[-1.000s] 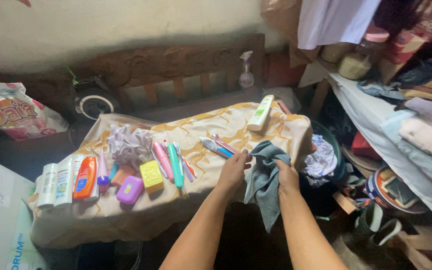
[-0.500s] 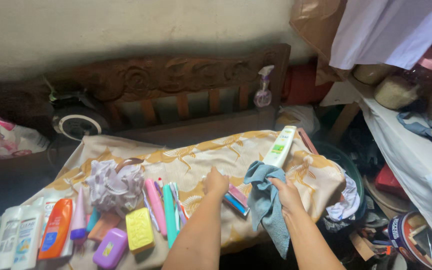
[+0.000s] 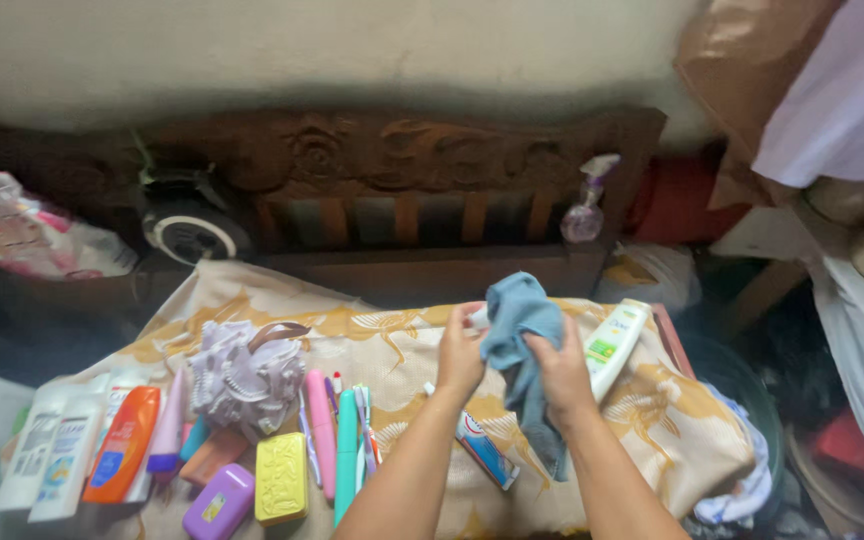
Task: The person wipes several personal care items with a blue cloth, including a white tube, a yellow soap box, and a purple soap box. The person then places the items into a blue wall-mounted caddy in the bathroom.
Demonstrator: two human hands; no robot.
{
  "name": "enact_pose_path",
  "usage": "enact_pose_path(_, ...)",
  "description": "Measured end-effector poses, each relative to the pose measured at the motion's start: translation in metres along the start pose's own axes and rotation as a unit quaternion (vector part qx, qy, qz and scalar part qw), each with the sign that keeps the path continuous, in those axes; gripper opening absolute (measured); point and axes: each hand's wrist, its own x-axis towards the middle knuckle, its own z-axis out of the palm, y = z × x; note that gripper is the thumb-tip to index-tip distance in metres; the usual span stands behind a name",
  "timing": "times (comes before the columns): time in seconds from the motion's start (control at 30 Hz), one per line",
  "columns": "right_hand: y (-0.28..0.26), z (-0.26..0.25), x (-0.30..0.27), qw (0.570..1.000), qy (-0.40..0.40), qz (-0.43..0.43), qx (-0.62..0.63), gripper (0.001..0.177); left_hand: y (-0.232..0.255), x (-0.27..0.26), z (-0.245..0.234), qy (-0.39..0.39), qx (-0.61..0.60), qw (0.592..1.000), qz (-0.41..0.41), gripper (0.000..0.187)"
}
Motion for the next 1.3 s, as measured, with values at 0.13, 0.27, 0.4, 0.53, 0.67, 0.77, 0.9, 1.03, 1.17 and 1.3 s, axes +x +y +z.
enact_pose_path(0.13, -0.048, 0.048, 0.004, 0.827, -0.028, -0.359, -0.431, 0.053, 0.069, -0.003, 0.016, -0.004, -0.246, 0.969, -0.031, 0.042)
enact_pose_path(0.27, -0.089, 0.061, 0.016, 0.874, -0.002, -0.327, -0.358, 0.056, 0.122, -0.007, 0.012, 0.005, -0.18, 0.981, 0.068, 0.037)
enact_pose_path(0.4, -0.084, 0.049, 0.034, 0.929, 0.005, -0.259, -0.263, 0.06, 0.144, -0.008, 0.015, -0.016, -0.168, 0.98, 0.107, 0.035)
enact_pose_path(0.53, -0.054, 0.025, 0.068, 0.967, -0.02, -0.187, -0.173, 0.058, 0.154, -0.019, 0.021, -0.026, -0.138, 0.985, 0.103, 0.038)
enact_pose_path(0.67, -0.047, 0.002, 0.102, 0.996, -0.091, -0.025, 0.005, 0.055, 0.17, -0.035, 0.019, -0.004, -0.118, 0.987, 0.11, 0.04)
enact_pose_path(0.77, -0.055, -0.006, 0.089, 0.997, -0.063, -0.039, -0.009, 0.053, 0.186, -0.028, 0.019, 0.091, -0.1, 0.983, 0.126, 0.037)
enact_pose_path(0.9, -0.071, 0.02, 0.043, 0.837, -0.071, -0.457, -0.293, 0.05, 0.198, -0.018, 0.032, 0.179, -0.007, 0.963, 0.203, 0.045)
enact_pose_path(1.03, -0.097, 0.032, 0.028, 0.912, -0.083, -0.364, -0.168, 0.061, 0.2, -0.022, 0.045, 0.1, -0.052, 0.972, 0.208, 0.045)
enact_pose_path(1.17, -0.095, 0.014, 0.035, 0.963, -0.019, -0.205, -0.173, 0.059, 0.197, -0.03, 0.054, 0.054, -0.114, 0.989, 0.08, 0.038)
enact_pose_path(1.3, -0.072, 0.006, 0.056, 0.982, -0.083, -0.168, -0.007, 0.056, 0.197, -0.026, 0.055, 0.029, -0.148, 0.985, 0.083, 0.032)
